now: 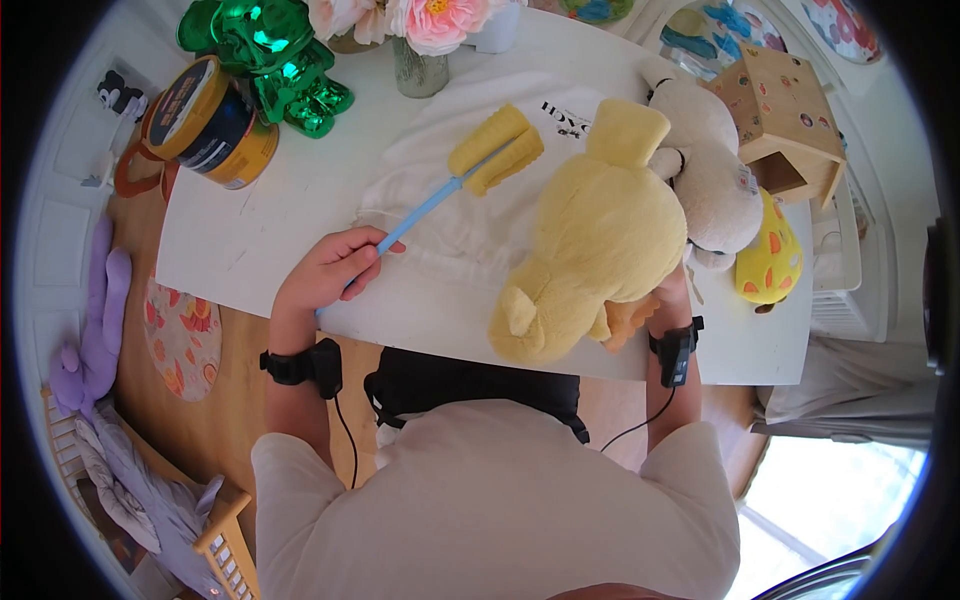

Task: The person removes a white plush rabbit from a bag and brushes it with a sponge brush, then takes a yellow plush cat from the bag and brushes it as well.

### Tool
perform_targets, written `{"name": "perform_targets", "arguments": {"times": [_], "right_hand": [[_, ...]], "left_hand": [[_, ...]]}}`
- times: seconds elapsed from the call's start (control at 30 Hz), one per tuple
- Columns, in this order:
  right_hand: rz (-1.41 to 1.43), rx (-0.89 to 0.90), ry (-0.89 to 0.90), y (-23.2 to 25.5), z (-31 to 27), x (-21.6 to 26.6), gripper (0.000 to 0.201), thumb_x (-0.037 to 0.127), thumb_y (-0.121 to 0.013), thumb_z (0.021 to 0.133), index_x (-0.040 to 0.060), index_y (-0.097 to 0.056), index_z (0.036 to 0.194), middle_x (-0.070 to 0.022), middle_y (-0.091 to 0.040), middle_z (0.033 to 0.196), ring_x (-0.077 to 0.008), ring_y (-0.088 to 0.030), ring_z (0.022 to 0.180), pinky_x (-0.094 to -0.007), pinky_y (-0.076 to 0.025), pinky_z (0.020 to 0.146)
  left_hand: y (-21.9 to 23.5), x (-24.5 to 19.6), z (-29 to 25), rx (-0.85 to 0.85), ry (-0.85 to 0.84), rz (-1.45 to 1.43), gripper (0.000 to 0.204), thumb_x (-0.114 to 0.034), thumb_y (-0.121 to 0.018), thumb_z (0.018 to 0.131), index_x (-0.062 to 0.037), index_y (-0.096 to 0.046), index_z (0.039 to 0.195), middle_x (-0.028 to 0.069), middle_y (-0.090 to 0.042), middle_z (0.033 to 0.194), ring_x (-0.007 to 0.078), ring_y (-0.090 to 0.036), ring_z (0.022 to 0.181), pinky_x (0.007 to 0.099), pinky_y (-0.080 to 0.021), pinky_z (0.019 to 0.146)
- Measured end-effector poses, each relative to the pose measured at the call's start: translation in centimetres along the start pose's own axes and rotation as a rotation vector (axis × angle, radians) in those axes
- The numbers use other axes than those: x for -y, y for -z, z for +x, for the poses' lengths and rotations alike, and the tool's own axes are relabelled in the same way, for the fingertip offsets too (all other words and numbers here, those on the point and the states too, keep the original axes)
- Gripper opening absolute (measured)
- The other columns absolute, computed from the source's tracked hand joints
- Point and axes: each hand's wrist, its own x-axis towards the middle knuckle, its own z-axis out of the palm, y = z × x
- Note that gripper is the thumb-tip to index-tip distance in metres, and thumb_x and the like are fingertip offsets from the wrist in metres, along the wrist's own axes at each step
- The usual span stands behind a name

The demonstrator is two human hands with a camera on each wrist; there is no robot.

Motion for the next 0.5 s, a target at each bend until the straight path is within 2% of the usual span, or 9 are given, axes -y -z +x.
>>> {"name": "perform_targets", "arguments": {"times": [0.13, 0.27, 0.37, 0.47, 0.5], "right_hand": [[0.047, 0.013, 0.052, -0.9, 0.2, 0.5, 0.076, 0.013, -0.088, 0.052, 0.0107, -0.043, 0.112, -0.0036, -0.055, 0.116, -0.0154, -0.053, 0.111, -0.032, -0.04, 0.099], [0.047, 0.116, 0.138, -0.5, 0.8, 0.4, 0.077, 0.011, -0.087, 0.052, 0.0115, -0.041, 0.113, -0.0028, -0.055, 0.117, -0.0156, -0.053, 0.112, -0.0325, -0.04, 0.1], [-0.042, 0.148, 0.138, -0.1, 0.9, 0.1, 0.082, 0.027, -0.087, 0.054, 0.0088, -0.042, 0.12, -0.0026, -0.051, 0.119, -0.0124, -0.048, 0.111, -0.0286, -0.036, 0.098], [0.049, 0.205, 0.145, 0.2, 0.9, 0.0, 0.076, 0.007, -0.086, 0.054, 0.0122, -0.041, 0.114, -0.0012, -0.054, 0.117, -0.0151, -0.053, 0.113, -0.0317, -0.04, 0.1], [0.066, 0.198, 0.133, 0.2, 0.8, 0.0, 0.076, 0.007, -0.086, 0.055, 0.0117, -0.041, 0.116, -0.0009, -0.054, 0.117, -0.0146, -0.053, 0.113, -0.0316, -0.04, 0.099]], "left_hand": [[-1.0, -1.6, 0.1, 0.038, -0.01, -0.05, 0.025, -0.022, -0.041, 0.101, -0.0022, -0.055, 0.107, 0.0, -0.05, 0.069, 0.0042, -0.039, 0.046, 0.0193, -0.033, 0.045], [-3.7, -4.9, 1.6, 0.024, -0.119, -0.068, 0.019, -0.018, -0.038, 0.101, -0.0031, -0.05, 0.105, 0.0072, -0.057, 0.089, 0.0094, -0.054, 0.061, 0.0213, -0.042, 0.05], [-6.8, -6.9, 3.9, -0.015, -0.183, -0.093, 0.018, -0.016, -0.036, 0.102, -0.0029, -0.048, 0.106, 0.0118, -0.058, 0.103, 0.0145, -0.061, 0.076, 0.0245, -0.049, 0.058], [-9.0, -7.0, 5.8, -0.014, -0.215, -0.085, 0.02, -0.017, -0.034, 0.102, -0.0026, -0.047, 0.108, 0.0152, -0.057, 0.113, 0.0184, -0.064, 0.086, 0.0284, -0.052, 0.066], [-9.7, -6.8, 6.2, -0.006, -0.21, -0.081, 0.021, -0.018, -0.034, 0.103, -0.0027, -0.047, 0.108, 0.0165, -0.057, 0.117, 0.0195, -0.065, 0.087, 0.0295, -0.053, 0.067]]}}
